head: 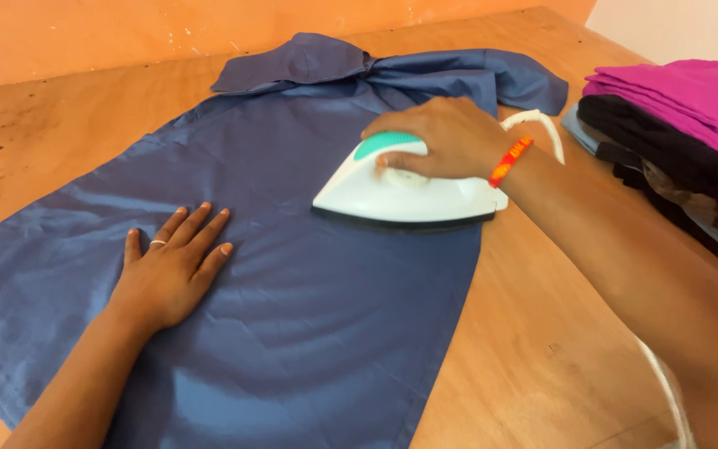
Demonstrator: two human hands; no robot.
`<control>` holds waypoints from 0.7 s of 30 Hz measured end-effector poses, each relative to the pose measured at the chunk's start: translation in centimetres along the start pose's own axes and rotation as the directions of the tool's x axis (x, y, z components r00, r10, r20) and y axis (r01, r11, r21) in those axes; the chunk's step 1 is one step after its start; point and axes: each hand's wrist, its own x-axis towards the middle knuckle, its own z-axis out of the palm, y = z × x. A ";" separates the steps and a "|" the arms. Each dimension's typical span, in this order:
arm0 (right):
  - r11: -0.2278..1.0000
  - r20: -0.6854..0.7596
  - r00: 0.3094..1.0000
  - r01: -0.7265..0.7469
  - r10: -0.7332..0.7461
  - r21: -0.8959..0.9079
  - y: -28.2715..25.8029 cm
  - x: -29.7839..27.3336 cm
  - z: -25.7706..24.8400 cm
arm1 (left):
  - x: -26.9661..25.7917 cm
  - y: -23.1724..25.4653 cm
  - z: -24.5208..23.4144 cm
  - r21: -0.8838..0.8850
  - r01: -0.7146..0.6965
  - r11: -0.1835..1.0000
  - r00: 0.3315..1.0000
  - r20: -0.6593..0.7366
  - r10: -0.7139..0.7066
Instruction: The person irons a blue shirt laid flat on a wooden table. They use a white and teal iron to smooth the fabric, moving it across the body and sleeves while holding the shirt in place with the other hand.
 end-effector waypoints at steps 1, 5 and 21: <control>1.000 -0.024 1.000 0.005 -0.006 -0.013 0.4 0.6 0.1 | 0.0 0.0 0.0 -0.003 0.000 1.000 1.000 -0.001 0.000; 0.992 -0.034 0.997 -0.077 0.074 -0.096 1.6 2.6 0.9 | 0.0 0.2 -0.1 -0.009 0.022 1.000 1.000 0.003 -0.022; 0.904 -0.321 0.904 -0.363 0.283 -0.224 3.8 11.3 7.1 | 0.2 0.5 0.1 -0.004 0.066 0.998 0.998 -0.011 -0.066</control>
